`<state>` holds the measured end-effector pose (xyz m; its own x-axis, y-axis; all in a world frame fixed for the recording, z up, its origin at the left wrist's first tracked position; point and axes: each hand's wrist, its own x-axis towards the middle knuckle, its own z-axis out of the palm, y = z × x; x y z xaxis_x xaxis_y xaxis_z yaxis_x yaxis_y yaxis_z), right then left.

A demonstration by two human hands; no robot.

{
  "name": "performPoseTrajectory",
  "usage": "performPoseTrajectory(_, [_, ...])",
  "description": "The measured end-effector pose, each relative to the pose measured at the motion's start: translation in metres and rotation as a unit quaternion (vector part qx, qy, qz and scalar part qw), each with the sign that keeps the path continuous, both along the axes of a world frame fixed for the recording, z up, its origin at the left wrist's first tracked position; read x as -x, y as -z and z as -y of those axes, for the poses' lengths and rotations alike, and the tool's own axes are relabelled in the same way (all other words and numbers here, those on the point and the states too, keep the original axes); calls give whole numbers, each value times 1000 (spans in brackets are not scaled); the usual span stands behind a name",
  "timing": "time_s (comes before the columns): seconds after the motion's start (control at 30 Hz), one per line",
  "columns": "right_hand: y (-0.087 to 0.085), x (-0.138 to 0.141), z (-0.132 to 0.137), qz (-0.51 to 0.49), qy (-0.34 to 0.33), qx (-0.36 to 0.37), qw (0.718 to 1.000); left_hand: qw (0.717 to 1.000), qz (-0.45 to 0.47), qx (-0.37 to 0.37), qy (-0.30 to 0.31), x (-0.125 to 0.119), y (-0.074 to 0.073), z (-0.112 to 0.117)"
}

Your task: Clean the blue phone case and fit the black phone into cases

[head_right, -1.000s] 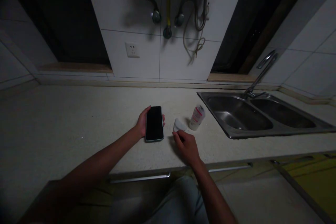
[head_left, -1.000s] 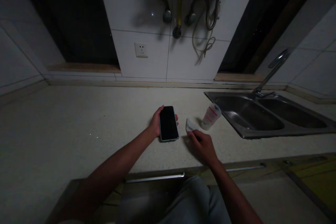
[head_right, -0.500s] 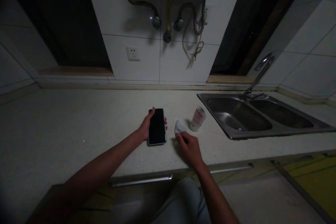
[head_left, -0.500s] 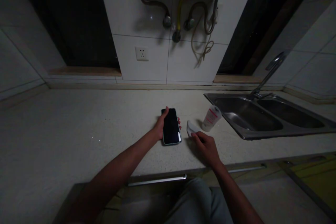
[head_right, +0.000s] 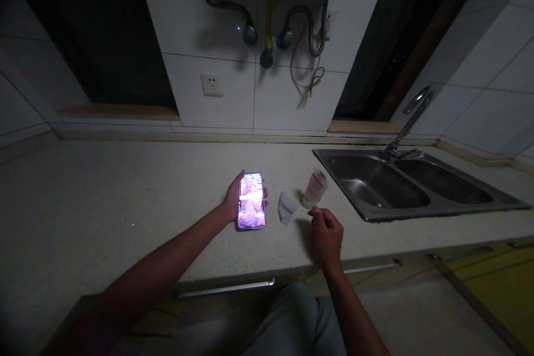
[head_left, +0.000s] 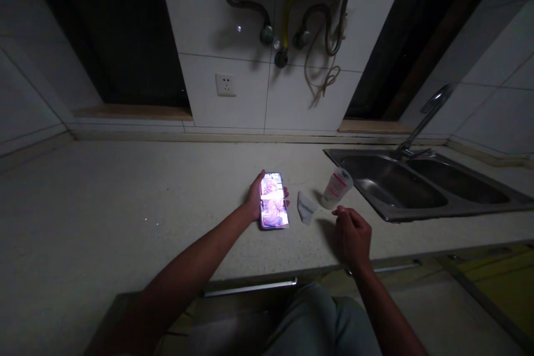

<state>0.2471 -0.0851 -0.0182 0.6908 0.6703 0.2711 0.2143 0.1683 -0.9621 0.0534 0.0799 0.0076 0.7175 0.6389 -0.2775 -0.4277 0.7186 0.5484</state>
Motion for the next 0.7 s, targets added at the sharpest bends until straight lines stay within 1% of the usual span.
performPoseTrajectory(0.03, [-1, -1, -1, -12, 7, -5, 1000, 1000, -1, -1, -1, 0, -1, 1])
performPoseTrajectory(0.1, [-3, -1, -2, -21, 43, -26, 999, 1000, 1, 1, 0, 0, -1, 1])
performPoseTrajectory(0.17, [-7, -4, -2, -13, 103, -69, 992, 1000, 8, 5, 4, 0, -1, 2])
performPoseTrajectory(0.23, [-10, -11, -3, -1, 164, -115, 980, 1000, 12, 8, 1, -1, -1, 2])
performPoseTrajectory(0.3, [-13, -22, -7, 3, 201, -140, 969, 1000, 8, 2, -13, -3, -1, 2])
performPoseTrajectory(0.37, [-15, -33, -14, 7, 207, -134, 969, 1000, 3, -7, -29, -4, 0, 2])
performPoseTrajectory(0.43, [-18, -42, -21, 21, 191, -108, 975, 999, 0, -11, -40, -5, 0, 1])
performPoseTrajectory(0.5, [-20, -45, -27, 46, 169, -75, 982, 999, -2, -6, -42, -6, 0, 1])
performPoseTrajectory(0.57, [-20, -41, -30, 80, 162, -64, 982, 999, -5, 0, -43, -6, 0, 0])
performPoseTrajectory(0.63, [-18, -33, -30, 118, 185, -90, 971, 999, -7, 4, -47, -6, 1, -1])
performPoseTrajectory(0.7, [-15, -23, -29, 152, 222, -134, 954, 999, -2, 3, -52, -5, 1, -2])
